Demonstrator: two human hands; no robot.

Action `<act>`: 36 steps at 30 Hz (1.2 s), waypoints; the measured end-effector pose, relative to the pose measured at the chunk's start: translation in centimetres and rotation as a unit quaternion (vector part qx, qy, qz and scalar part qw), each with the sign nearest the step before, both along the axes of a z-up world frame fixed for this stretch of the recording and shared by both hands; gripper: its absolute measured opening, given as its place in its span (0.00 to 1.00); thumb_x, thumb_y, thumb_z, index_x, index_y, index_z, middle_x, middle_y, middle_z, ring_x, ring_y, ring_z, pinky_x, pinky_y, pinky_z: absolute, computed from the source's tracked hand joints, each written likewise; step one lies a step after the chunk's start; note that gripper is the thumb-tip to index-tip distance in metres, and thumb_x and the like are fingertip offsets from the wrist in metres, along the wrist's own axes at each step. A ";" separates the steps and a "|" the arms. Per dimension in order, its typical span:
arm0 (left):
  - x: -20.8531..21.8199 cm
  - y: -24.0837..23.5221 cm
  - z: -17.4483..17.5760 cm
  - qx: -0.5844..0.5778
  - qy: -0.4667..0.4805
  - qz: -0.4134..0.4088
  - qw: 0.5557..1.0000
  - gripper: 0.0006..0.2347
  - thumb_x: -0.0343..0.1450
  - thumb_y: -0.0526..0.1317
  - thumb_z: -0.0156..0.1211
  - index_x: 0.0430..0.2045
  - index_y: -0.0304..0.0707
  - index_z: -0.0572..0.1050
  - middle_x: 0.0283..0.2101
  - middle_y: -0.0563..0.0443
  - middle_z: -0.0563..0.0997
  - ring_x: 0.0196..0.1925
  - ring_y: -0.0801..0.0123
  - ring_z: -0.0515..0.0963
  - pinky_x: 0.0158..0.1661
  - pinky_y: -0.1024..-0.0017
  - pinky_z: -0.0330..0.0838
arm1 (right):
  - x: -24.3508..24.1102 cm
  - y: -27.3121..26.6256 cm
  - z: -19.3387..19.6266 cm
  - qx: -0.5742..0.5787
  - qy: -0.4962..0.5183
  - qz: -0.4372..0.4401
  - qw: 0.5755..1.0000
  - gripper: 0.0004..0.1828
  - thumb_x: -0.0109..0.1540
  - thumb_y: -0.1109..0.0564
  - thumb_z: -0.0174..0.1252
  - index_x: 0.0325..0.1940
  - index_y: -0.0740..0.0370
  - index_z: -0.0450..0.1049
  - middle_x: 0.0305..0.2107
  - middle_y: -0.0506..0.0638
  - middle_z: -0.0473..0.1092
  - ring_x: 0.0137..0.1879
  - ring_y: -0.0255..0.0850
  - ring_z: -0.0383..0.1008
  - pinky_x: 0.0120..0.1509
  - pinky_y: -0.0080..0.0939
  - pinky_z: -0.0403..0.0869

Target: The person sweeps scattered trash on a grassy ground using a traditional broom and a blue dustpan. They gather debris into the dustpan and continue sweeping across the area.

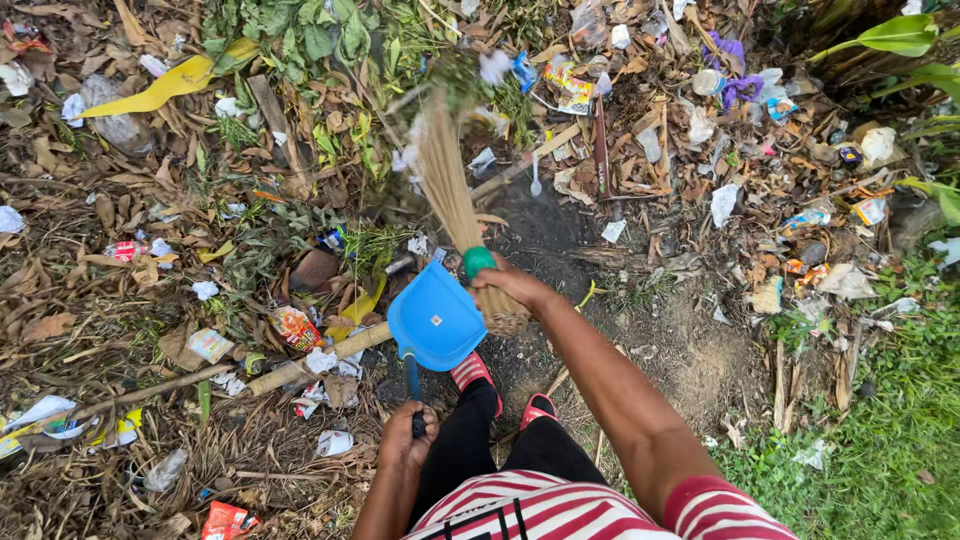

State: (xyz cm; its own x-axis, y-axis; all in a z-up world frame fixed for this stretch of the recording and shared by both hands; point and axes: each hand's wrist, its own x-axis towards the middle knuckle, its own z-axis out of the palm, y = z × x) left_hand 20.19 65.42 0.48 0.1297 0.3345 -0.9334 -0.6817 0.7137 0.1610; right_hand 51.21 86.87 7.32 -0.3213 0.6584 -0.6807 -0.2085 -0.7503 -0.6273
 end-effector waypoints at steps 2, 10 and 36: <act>0.4 1.0 -0.2 -0.002 0.024 -0.001 1.000 0.03 0.70 0.34 0.53 0.27 0.34 0.67 0.24 0.49 0.71 0.22 0.68 0.71 0.20 0.73 0.67 | -1.2 1.0 3.2 0.030 -0.018 0.021 0.999 0.39 0.57 0.55 0.61 0.69 0.57 0.53 0.30 0.54 0.75 0.32 0.44 0.78 0.36 0.47 0.79; 0.7 5.2 -1.2 0.037 -0.027 0.019 0.999 0.04 0.69 0.35 0.55 0.28 0.35 0.67 0.24 0.48 0.70 0.22 0.67 0.72 0.19 0.73 0.68 | 3.0 -4.2 10.0 0.122 -0.005 0.136 0.983 0.49 0.57 0.56 0.59 0.79 0.52 0.44 0.31 0.54 0.74 0.34 0.41 0.77 0.41 0.42 0.78; -8.1 8.6 5.5 0.125 0.131 0.195 0.964 0.03 0.71 0.32 0.52 0.31 0.32 0.65 0.27 0.48 0.69 0.24 0.67 0.69 0.23 0.71 0.66 | 9.8 -14.5 9.5 -0.070 -0.064 0.328 0.940 0.53 0.52 0.48 0.67 0.77 0.47 0.49 0.40 0.53 0.75 0.34 0.43 0.78 0.40 0.47 0.82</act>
